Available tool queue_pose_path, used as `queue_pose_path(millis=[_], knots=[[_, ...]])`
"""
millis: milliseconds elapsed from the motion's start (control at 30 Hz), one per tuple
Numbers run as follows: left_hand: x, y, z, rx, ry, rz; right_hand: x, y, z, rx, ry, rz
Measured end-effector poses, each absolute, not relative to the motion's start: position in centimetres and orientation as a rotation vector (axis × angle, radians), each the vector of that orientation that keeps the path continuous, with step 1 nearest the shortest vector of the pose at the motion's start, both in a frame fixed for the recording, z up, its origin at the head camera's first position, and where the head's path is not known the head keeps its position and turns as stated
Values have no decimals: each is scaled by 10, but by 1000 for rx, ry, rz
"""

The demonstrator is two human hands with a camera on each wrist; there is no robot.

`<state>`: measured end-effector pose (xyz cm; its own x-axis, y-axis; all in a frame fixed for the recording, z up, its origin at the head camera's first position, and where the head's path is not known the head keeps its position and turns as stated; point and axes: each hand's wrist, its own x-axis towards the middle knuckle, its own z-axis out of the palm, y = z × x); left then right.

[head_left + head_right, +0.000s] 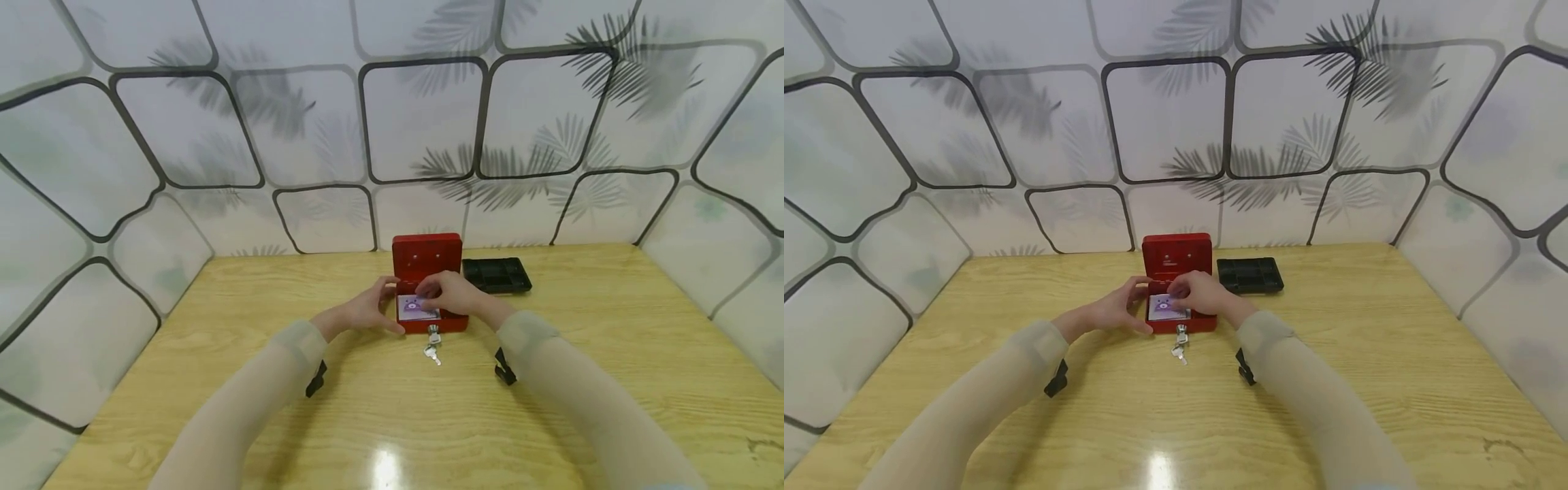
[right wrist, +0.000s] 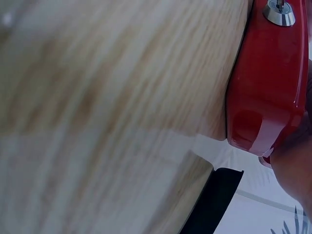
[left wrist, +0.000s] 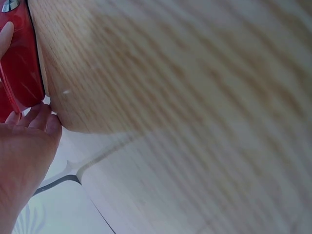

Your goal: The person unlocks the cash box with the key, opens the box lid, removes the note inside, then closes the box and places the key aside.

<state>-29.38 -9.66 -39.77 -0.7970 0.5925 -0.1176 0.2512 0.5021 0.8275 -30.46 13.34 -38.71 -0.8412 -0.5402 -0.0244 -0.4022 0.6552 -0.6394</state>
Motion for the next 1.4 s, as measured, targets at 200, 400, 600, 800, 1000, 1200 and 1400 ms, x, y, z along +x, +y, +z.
queue_pose_path(millis=[200, 400, 600, 800, 1000, 1200, 1400], knots=[[-293, -97, -398, 740, 2348, 1240, -304, 135, -391, -779, 2710, -924], [-293, -96, -396, 734, 2358, 1222, -303, 133, -391, -790, 2730, -882], [-291, -97, -397, 713, 2354, 1220, -299, 130, -392, -796, 2727, -854], [-291, -97, -399, 703, 2356, 1225, -298, 130, -392, -804, 2741, -823], [-291, -97, -400, 721, 2351, 1245, -298, 130, -390, -778, 2740, -853], [-292, -96, -399, 744, 2354, 1246, -298, 132, -390, -772, 2730, -900], [-291, -97, -398, 743, 2352, 1245, -297, 134, -388, -765, 2715, -938]])
